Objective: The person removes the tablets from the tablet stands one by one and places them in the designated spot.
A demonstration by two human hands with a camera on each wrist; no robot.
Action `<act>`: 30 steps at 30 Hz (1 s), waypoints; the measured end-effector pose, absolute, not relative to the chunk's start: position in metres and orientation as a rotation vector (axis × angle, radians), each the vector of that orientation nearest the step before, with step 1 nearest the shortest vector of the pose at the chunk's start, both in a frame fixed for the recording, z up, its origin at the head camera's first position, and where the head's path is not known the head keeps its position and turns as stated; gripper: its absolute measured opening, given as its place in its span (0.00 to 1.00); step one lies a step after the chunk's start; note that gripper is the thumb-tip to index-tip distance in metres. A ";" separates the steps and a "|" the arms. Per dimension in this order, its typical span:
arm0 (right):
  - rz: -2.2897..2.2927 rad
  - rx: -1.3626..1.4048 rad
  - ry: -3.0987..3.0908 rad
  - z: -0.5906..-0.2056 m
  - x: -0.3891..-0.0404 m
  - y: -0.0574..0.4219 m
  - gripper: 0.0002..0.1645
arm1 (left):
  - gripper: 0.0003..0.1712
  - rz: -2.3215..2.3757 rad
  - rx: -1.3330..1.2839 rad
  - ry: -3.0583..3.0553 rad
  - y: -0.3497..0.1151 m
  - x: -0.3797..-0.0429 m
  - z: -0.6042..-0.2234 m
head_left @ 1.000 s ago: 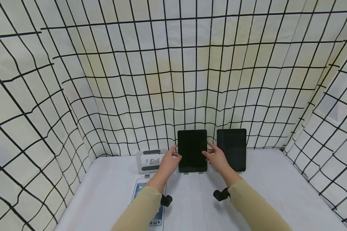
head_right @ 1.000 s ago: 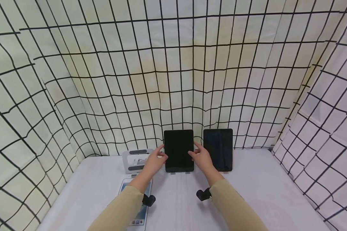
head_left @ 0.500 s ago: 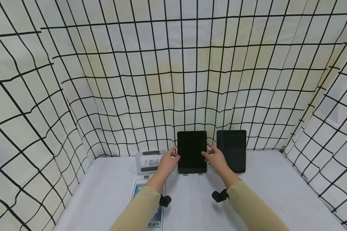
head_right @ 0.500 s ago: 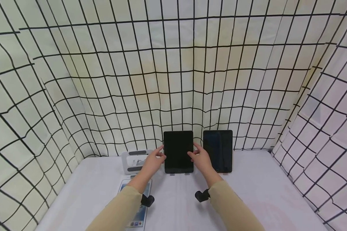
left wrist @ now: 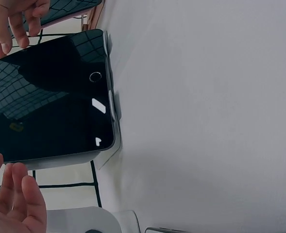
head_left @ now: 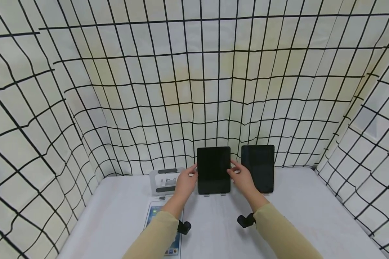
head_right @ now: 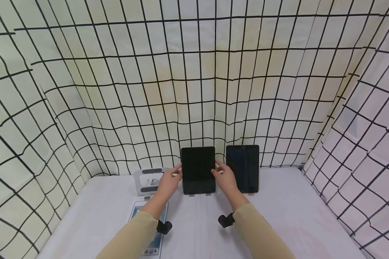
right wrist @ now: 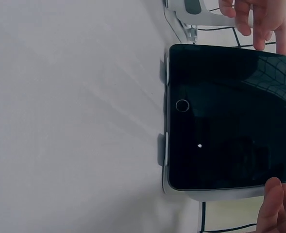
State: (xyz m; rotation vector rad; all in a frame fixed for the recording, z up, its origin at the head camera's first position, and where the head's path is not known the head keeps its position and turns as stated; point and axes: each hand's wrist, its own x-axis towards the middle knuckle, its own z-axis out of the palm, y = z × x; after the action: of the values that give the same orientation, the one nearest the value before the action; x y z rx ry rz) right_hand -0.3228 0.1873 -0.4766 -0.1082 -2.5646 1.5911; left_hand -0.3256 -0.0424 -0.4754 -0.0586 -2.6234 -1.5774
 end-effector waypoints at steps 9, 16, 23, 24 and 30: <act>1.549 -0.024 -2.518 -0.484 -0.320 0.191 0.32 | 0.28 -1.541 -0.086 -2.558 -0.039 -0.324 -0.482; 1.489 0.020 -2.511 -0.492 -0.320 0.194 0.33 | 0.32 -1.470 -0.095 -2.548 -0.038 -0.322 -0.488; 1.400 0.051 -2.553 -0.496 -0.320 0.197 0.36 | 0.39 -1.372 -0.141 -2.582 -0.036 -0.323 -0.489; 1.391 0.056 -2.558 -0.496 -0.319 0.198 0.36 | 0.40 -1.347 -0.148 -2.588 -0.036 -0.323 -0.490; 1.333 0.089 -2.572 -0.500 -0.321 0.200 0.39 | 0.41 -1.241 -0.157 -2.598 -0.035 -0.328 -0.494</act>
State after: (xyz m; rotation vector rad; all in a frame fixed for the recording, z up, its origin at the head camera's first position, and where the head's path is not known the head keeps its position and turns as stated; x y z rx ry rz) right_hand -0.3207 0.1999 -0.5002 0.0894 -2.5719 1.3333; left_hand -0.3276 -0.0352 -0.4936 -0.1572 -2.5982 -1.2413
